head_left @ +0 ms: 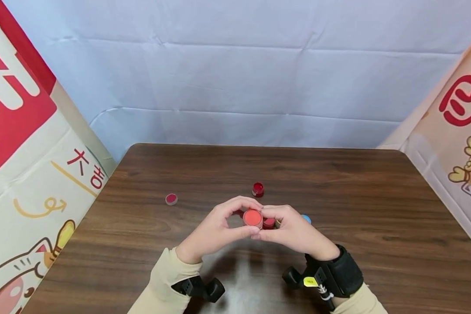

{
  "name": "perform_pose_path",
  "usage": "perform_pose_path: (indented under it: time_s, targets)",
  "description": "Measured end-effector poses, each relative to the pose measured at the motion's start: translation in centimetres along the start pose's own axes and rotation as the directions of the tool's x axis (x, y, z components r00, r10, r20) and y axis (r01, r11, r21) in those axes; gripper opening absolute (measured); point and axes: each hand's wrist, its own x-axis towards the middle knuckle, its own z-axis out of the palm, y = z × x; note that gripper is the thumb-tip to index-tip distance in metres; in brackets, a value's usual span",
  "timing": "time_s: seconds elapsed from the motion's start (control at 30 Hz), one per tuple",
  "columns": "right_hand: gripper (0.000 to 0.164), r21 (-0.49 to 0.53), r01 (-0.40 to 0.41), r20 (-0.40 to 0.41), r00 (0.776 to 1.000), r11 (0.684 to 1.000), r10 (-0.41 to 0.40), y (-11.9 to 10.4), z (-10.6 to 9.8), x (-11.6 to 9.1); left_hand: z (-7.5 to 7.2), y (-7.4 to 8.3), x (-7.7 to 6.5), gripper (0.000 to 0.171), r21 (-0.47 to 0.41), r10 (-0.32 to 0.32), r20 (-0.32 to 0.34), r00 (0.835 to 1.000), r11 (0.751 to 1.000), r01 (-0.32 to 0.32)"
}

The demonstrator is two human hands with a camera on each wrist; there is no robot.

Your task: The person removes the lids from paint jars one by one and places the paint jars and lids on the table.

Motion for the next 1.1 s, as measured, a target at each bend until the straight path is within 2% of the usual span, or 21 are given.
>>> perform_pose_path:
  time_s: [0.23, 0.3, 0.43, 0.57, 0.7, 0.87, 1.0, 1.1]
  targets:
    - [0.012, -0.010, -0.048, 0.001, 0.999, 0.999, 0.048, 0.1, 0.1, -0.6, 0.2, -0.2, -0.4, 0.038, -0.014, -0.046, 0.022, 0.999, 0.999, 0.047]
    - [0.014, -0.009, -0.059, -0.002, 0.998, 0.998, 0.059, 0.2, 0.2, -0.9, 0.4, -0.2, -0.6, 0.040, -0.030, -0.028, 0.037, 0.999, 0.999, 0.030]
    - [0.011, -0.006, -0.051, -0.004, 0.999, 0.999, 0.051, 0.3, 0.4, -1.5, 0.8, 1.0, -0.7, 0.031, -0.072, 0.017, 0.053, 0.998, 0.997, -0.013]
    - [0.011, -0.018, -0.016, -0.006, 1.000, 1.000, 0.016, 0.3, 0.2, -1.1, 0.5, 2.0, -0.3, 0.027, -0.059, 0.022, 0.040, 0.999, 0.998, -0.019]
    - [0.011, -0.038, 0.002, -0.014, 1.000, 0.999, -0.002, 0.1, -0.2, -0.5, 0.1, 1.1, 0.2, 0.029, -0.040, 0.018, 0.035, 0.999, 0.999, -0.017]
    - [0.010, -0.020, -0.023, 0.008, 1.000, 1.000, 0.023, -0.1, -0.4, -0.3, -0.2, -0.3, 0.1, 0.035, -0.050, -0.011, 0.051, 0.999, 0.999, 0.013]
    - [0.011, -0.003, -0.045, 0.007, 0.999, 0.999, 0.045, -0.2, -0.2, -0.3, -0.4, -0.4, -0.1, 0.039, -0.079, 0.006, 0.076, 0.997, 0.997, 0.000]
    - [0.009, -0.023, -0.047, -0.003, 0.999, 0.999, 0.046, -0.2, -0.2, -0.3, -0.3, 0.2, -0.1, 0.036, -0.098, 0.026, 0.084, 0.996, 0.995, -0.018]
